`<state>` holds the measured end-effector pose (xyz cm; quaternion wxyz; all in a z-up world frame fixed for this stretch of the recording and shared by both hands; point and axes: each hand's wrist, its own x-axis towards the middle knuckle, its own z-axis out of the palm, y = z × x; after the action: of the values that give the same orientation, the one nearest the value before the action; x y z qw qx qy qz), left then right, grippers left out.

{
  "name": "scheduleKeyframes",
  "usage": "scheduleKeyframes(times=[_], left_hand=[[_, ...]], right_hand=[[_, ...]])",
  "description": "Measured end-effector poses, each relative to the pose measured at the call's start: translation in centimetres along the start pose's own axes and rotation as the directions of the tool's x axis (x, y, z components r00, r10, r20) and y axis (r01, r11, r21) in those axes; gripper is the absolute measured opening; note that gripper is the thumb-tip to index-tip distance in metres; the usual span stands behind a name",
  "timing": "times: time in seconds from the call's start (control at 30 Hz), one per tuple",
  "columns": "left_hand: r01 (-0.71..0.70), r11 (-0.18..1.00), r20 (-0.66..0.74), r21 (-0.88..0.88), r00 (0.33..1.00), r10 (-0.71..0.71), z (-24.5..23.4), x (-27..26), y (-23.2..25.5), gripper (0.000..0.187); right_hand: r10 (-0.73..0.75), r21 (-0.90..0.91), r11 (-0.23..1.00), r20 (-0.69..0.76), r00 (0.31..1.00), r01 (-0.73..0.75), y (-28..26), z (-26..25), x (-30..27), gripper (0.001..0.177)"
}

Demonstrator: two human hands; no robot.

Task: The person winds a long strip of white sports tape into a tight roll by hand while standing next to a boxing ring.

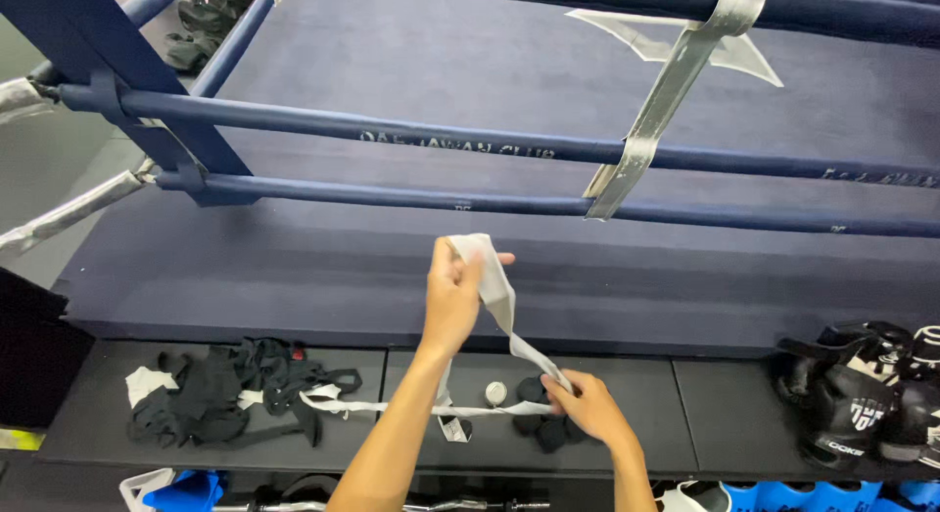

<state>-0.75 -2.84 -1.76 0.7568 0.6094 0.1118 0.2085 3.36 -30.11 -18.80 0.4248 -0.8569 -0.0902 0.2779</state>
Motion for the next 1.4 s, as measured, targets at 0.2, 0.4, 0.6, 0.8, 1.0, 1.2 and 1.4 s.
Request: scheduleKeyframes(times=[0.2,0.4,0.6,0.8,1.0,1.2,1.4], left_hand=[[0.011,0.972,0.196,0.235,0.979,-0.058,1.4,-2.3,-1.1,0.032],[-0.018,0.974,0.016,0.227,1.0,0.014,0.9,-2.0,-2.3,0.028],[0.197,0.979,0.052,-0.054,0.98,-0.195,0.6,-2.1,-6.6,0.044],[0.385,0.922,0.107,0.038,0.916,-0.386,1.2,-4.1,-8.8,0.031],[0.186,0.983,-0.086,-0.003,0.979,-0.185,0.8,-0.9,-10.1,0.043],[0.297,0.95,-0.038,-0.093,0.953,-0.301,0.9,-0.1,-7.3,0.037],[0.311,0.931,0.39,0.192,0.846,-0.363,0.5,-5.4,-10.2,0.047]], right_hand=[[-0.415,0.227,0.854,-0.244,0.876,0.468,-10.9,1.9,-2.0,0.049],[-0.363,0.384,0.82,-0.225,0.904,0.425,-7.9,4.5,-0.8,0.03],[-0.363,0.614,0.668,-0.225,0.904,0.421,-6.0,4.2,0.2,0.03],[-0.165,0.613,0.767,-0.097,0.982,0.189,-12.4,0.4,-3.9,0.036],[-0.217,0.572,0.799,-0.01,0.976,0.183,-6.5,-0.4,-3.0,0.02],[-0.381,0.566,0.8,0.226,0.897,0.198,-5.3,-2.0,-3.8,0.034],[-0.25,0.524,0.832,0.066,0.966,0.18,-7.2,-2.5,-3.1,0.033]])
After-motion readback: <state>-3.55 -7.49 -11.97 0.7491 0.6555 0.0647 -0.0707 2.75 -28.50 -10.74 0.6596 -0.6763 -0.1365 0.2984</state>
